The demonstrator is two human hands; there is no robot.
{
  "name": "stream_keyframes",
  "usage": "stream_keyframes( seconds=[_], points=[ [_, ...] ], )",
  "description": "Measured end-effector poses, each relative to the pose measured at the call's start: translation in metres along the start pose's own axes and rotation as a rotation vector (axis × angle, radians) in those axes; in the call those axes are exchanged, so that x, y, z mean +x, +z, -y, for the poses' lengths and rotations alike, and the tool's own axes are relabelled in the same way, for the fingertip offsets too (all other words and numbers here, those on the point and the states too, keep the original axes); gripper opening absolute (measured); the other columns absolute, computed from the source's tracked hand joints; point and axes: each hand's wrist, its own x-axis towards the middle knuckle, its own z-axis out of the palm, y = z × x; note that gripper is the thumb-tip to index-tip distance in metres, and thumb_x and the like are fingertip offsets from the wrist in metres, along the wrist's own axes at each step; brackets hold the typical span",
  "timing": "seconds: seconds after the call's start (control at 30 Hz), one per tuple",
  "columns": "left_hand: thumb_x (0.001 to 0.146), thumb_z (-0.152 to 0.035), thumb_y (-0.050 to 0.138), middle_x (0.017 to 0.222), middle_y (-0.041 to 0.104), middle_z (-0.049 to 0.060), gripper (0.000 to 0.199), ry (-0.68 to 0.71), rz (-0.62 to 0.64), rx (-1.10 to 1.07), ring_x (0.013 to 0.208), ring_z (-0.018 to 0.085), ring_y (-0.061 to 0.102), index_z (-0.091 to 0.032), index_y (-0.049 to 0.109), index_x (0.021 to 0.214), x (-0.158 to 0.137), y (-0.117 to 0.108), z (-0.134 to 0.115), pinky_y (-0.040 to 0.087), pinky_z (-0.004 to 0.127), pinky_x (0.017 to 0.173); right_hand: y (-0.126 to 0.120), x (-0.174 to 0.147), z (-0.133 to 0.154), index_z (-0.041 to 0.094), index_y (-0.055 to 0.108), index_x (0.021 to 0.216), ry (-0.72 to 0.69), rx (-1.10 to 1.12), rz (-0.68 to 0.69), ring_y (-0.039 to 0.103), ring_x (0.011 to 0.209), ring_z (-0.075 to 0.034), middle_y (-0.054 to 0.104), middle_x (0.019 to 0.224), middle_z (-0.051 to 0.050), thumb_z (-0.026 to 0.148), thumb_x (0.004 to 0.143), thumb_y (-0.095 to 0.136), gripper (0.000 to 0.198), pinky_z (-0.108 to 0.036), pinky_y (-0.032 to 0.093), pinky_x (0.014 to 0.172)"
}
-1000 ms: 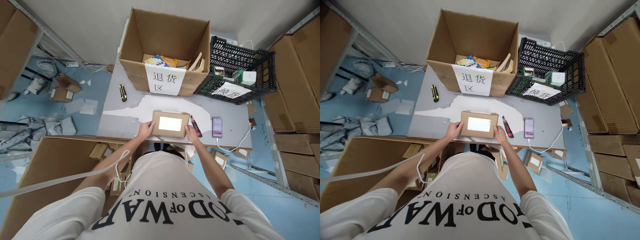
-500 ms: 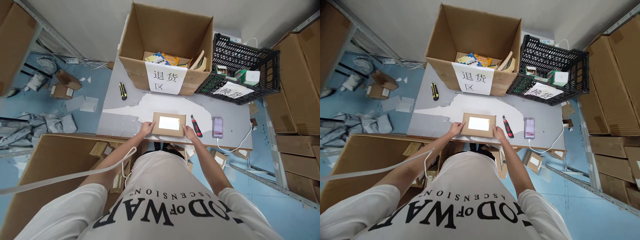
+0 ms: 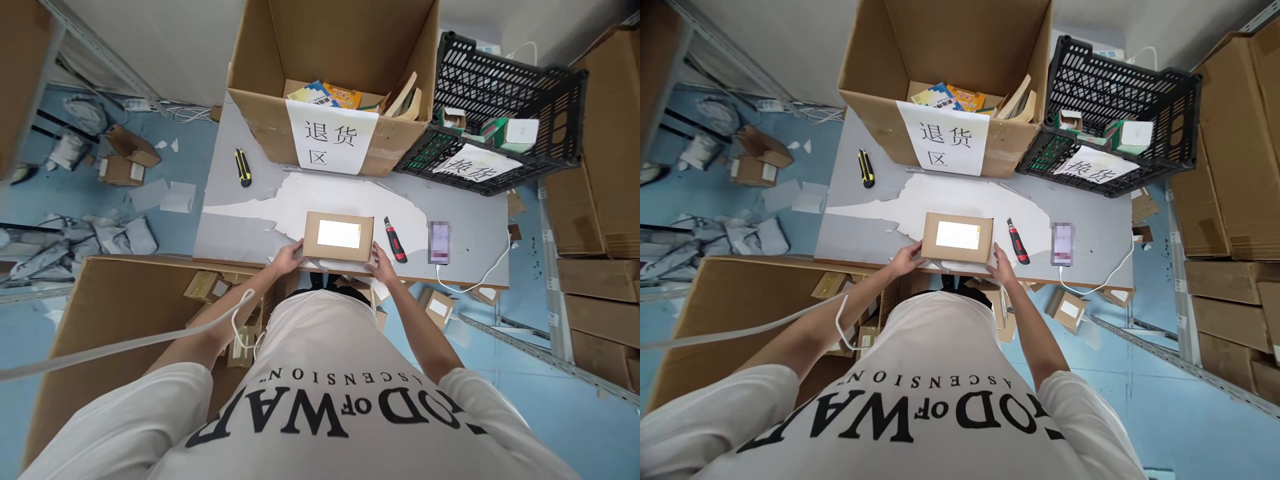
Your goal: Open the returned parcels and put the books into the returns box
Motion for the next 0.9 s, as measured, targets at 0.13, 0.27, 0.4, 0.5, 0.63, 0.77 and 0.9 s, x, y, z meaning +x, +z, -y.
stream_keyframes(
  seconds=[0.13,0.27,0.4,0.5,0.63,0.77,0.9],
  points=[
    [0.065,-0.046,0.071,0.125,0.065,0.012,0.064,0.093,0.082,0.098,0.121,0.033,0.056,-0.013,0.064,0.120,-0.002,0.008,0.007,0.041,0.041,0.105,0.013,0.000,0.001,0.023,0.026,0.148,-0.034,0.070,0.053,0.049,0.127,-0.025,0.045,0.145,-0.012,0.026,0.073,0.065,0.085,-0.044,0.040,0.108],
    [0.069,-0.053,0.067,0.120,0.066,0.013,0.064,0.090,0.081,0.117,0.116,0.031,0.058,-0.011,0.064,0.118,-0.003,0.011,0.003,0.043,0.038,0.101,0.014,0.003,0.004,0.021,0.031,0.145,-0.045,0.128,0.040,0.053,0.121,-0.025,0.051,0.139,-0.012,0.032,0.075,0.065,0.079,-0.042,0.043,0.105],
    [0.073,-0.059,0.063,0.114,0.068,0.013,0.065,0.124,0.118,0.126,0.109,0.029,0.061,-0.011,0.063,0.118,-0.010,0.005,-0.013,0.045,0.033,0.096,-0.003,0.003,0.009,0.023,0.039,0.141,-0.075,0.084,0.067,0.056,0.113,-0.026,0.052,0.133,-0.012,0.039,0.076,0.066,0.073,-0.042,0.047,0.098],
    [0.080,-0.058,0.055,0.108,0.070,0.011,0.061,0.149,0.107,0.184,0.099,0.025,0.062,-0.010,0.064,0.116,-0.013,-0.002,-0.029,0.047,0.030,0.088,-0.017,0.002,0.023,0.020,0.048,0.134,-0.119,0.011,0.085,0.059,0.103,-0.024,0.053,0.125,-0.012,0.044,0.079,0.062,0.062,-0.040,0.050,0.092],
    [0.085,-0.054,0.045,0.090,0.070,0.005,0.056,0.158,0.015,0.312,0.080,0.019,0.060,-0.008,0.067,0.108,-0.005,-0.007,-0.050,0.045,0.026,0.075,-0.029,0.001,0.050,0.016,0.057,0.116,-0.123,-0.108,0.084,0.060,0.093,-0.022,0.057,0.113,-0.012,0.054,0.085,0.051,0.050,-0.035,0.049,0.084],
    [0.086,-0.057,0.042,0.066,0.062,0.000,0.055,0.115,-0.062,0.395,0.067,0.016,0.054,-0.010,0.071,0.086,0.009,-0.007,-0.063,0.040,0.024,0.064,-0.035,0.004,0.070,0.019,0.058,0.094,-0.058,-0.247,0.007,0.058,0.085,-0.022,0.063,0.096,-0.009,0.060,0.089,0.039,0.045,-0.032,0.046,0.077],
    [0.082,-0.061,0.047,0.055,0.057,0.001,0.056,0.016,-0.105,0.333,0.066,0.017,0.056,-0.011,0.069,0.067,0.019,-0.004,-0.067,0.040,0.024,0.061,-0.038,0.013,0.076,0.021,0.052,0.078,-0.008,-0.320,0.008,0.058,0.080,-0.022,0.064,0.081,-0.007,0.063,0.090,0.033,0.048,-0.031,0.043,0.072]
  ],
)
